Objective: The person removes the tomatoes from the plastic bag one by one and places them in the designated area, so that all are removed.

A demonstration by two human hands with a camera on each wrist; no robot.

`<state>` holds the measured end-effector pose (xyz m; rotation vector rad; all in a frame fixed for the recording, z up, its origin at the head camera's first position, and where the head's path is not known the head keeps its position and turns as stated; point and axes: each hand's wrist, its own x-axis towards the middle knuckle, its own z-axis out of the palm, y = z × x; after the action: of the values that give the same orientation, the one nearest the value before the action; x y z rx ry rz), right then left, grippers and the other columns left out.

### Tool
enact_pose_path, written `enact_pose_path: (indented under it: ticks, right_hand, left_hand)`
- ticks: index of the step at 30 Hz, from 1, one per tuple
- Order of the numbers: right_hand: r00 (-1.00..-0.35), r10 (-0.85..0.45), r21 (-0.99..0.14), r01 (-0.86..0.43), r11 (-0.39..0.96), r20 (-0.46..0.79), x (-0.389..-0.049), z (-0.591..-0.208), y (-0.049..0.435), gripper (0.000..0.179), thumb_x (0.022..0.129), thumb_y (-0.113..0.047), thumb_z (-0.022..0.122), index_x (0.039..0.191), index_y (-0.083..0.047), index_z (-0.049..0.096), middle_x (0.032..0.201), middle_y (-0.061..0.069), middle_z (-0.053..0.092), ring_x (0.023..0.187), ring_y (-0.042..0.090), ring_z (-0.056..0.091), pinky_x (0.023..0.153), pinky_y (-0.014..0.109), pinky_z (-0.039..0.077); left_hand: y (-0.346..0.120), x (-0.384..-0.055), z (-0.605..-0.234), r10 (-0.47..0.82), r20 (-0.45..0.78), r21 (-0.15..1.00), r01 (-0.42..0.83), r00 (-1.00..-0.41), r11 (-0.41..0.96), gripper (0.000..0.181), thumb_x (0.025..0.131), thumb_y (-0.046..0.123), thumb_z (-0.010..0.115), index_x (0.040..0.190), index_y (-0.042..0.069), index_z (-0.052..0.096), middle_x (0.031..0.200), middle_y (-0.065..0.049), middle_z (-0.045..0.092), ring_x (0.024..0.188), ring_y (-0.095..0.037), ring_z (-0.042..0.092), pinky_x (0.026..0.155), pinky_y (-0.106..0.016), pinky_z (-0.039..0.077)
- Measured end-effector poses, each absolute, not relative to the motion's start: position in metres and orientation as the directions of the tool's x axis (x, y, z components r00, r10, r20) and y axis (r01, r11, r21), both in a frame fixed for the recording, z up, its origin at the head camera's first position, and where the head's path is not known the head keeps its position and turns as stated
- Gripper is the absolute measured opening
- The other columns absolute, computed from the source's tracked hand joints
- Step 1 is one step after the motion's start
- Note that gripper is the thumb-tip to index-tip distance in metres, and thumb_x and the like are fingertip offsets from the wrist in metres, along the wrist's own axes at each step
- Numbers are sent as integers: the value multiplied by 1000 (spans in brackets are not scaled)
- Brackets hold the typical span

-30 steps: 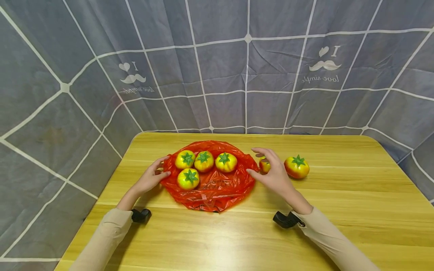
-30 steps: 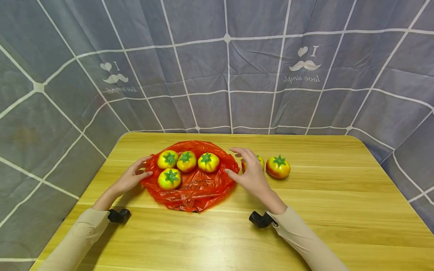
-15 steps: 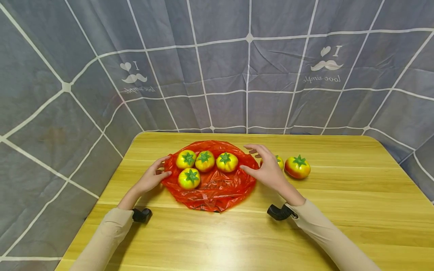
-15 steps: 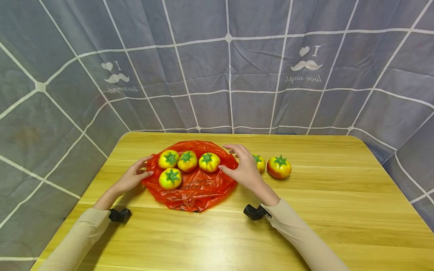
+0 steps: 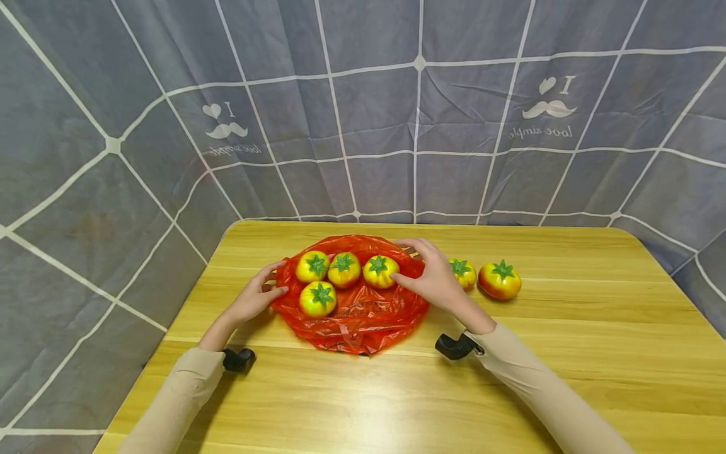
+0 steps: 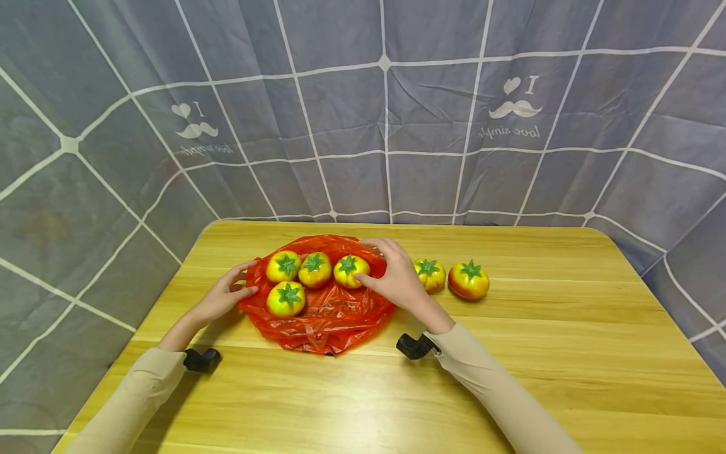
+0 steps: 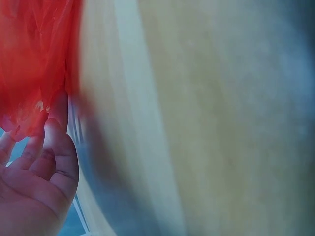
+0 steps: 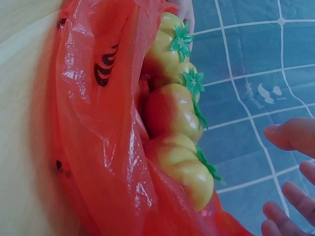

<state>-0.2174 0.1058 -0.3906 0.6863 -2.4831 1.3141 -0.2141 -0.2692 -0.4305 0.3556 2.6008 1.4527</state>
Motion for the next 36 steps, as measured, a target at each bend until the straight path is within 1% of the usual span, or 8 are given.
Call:
enact_pose_path:
  ticks: [6,13,25,36]
  right_hand:
    - [-865,-299,-711,-502,493,404,-223,-395,101,57,75,-16,82,126,-7,58,123,15,60,107,31,58,91,46,51]
    - [-878,-301,-706,-479,521,373,-229,-399,96,59,74,-17,82,127,-7,57,122,12,60,108,29,59,92,44,51]
    - [-895,-294,-695,-446,564,335,-237,-406,94,58,73,-18,83,125,-9,59,121,11,61,107,27,59,93,42,50]
    - [-891,-321,-668,-452,591,320,-239,-410,95,55,74,-18,82,124,-8,60,119,11,63,110,27,59,96,42,49]
  left_hand:
    - [-269,-214,-430,273,-5,854,138,-962,502,57,96,7,55,146,-2,29,133,-32,44,111,-44,56,84,-22,50]
    - [-269,-213,-430,270,-9,851,135,-963,507,57,96,8,55,146,-2,30,134,-32,44,112,-44,55,86,-26,51]
    - [-269,-213,-430,268,-7,863,130,-963,488,57,96,6,54,146,-3,29,131,-32,44,110,-44,55,80,-16,48]
    - [-267,-212,-430,260,-6,859,128,-966,495,56,96,6,54,146,-3,29,130,-32,45,110,-44,55,81,-18,50]
